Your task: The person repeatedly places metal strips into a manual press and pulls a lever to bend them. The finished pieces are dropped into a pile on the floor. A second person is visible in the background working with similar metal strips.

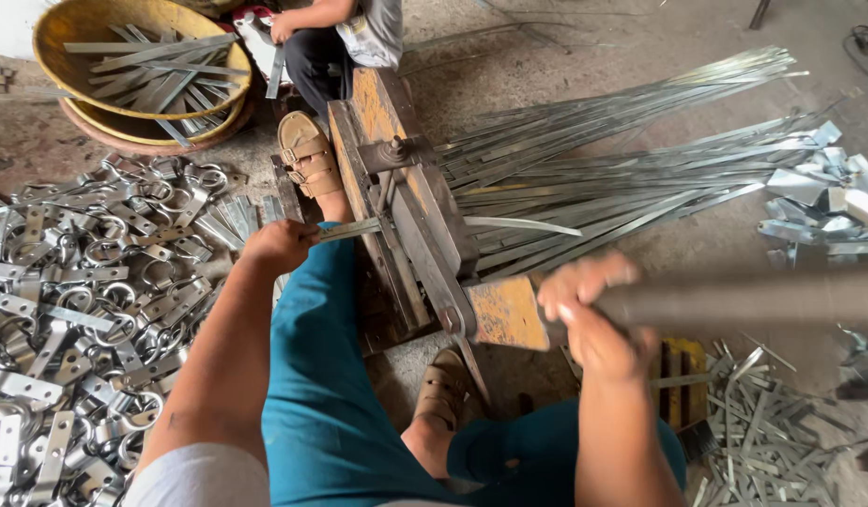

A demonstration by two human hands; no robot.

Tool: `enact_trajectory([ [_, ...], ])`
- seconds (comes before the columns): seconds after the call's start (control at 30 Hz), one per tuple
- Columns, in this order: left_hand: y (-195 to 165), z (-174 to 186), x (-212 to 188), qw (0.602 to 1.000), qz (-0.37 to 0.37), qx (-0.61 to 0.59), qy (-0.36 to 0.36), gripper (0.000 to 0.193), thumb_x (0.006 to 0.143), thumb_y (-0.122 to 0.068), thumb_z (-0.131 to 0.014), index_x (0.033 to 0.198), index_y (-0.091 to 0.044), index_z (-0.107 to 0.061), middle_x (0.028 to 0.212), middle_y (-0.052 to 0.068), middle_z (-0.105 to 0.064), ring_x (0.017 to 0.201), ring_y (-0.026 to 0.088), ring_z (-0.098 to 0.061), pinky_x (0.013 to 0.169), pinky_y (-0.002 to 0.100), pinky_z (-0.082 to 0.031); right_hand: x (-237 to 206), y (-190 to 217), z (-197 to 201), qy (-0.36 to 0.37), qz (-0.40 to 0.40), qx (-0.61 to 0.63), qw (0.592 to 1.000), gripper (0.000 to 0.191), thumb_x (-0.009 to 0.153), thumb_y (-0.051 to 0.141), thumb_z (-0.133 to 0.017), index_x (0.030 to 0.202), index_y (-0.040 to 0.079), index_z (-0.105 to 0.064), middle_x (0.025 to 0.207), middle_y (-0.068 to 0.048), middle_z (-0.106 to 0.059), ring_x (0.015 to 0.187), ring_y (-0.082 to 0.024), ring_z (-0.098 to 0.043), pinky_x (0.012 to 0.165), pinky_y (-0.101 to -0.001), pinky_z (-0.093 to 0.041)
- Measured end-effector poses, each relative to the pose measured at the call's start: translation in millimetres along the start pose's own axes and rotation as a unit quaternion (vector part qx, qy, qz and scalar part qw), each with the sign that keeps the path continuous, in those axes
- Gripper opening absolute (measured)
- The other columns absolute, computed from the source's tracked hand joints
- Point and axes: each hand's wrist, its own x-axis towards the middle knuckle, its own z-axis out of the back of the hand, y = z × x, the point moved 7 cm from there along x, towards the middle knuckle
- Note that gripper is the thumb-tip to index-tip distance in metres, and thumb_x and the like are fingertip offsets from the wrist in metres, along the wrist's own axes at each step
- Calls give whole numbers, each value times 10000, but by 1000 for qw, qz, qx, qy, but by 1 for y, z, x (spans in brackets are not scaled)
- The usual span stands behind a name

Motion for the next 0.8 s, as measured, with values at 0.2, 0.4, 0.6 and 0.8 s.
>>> enact_trajectory([
  [0.2, -20, 13, -36, 998, 5, 70, 4, 401, 905, -497, -671, 1263, -323, -722, 1251, 61, -715, 1157, 318, -671, 983, 444, -530, -84, 22, -2, -72, 90, -57, 992, 231, 864, -103, -551, 1042, 46, -561, 844, -104, -602, 805, -224, -611, 833, -431, -530],
  [0.4, -30, 15, -70, 995, 3, 95, 8, 403, 939, -427, -609, 1318, -306, -674, 1250, 88, -709, 1147, 325, -682, 970, 451, -546, -91, 21, -5, -63, 64, -47, 995, 209, 885, -104, -559, 1041, 34, -546, 856, -125, -598, 820, -246, -604, 861, -456, -525],
  [0.6, -15, -5, -104, 999, 4, 42, -28, 334, 974, -364, -577, 1242, -191, -677, 1154, 170, -705, 1081, 398, -677, 907, 510, -544, -128, 25, -20, -96, 139, -53, 984, 197, 880, -52, -578, 1046, 48, -542, 845, -122, -603, 827, -244, -608, 859, -453, -528],
  [0.8, 32, 6, -117, 988, 111, -39, -96, 293, 876, -169, -607, 1116, -154, -774, 1066, 240, -737, 1012, 435, -697, 900, 502, -561, -122, 23, -14, -126, 123, -58, 983, 192, 860, -54, -552, 1032, 31, -538, 865, -140, -604, 820, -247, -601, 840, -453, -522],
])
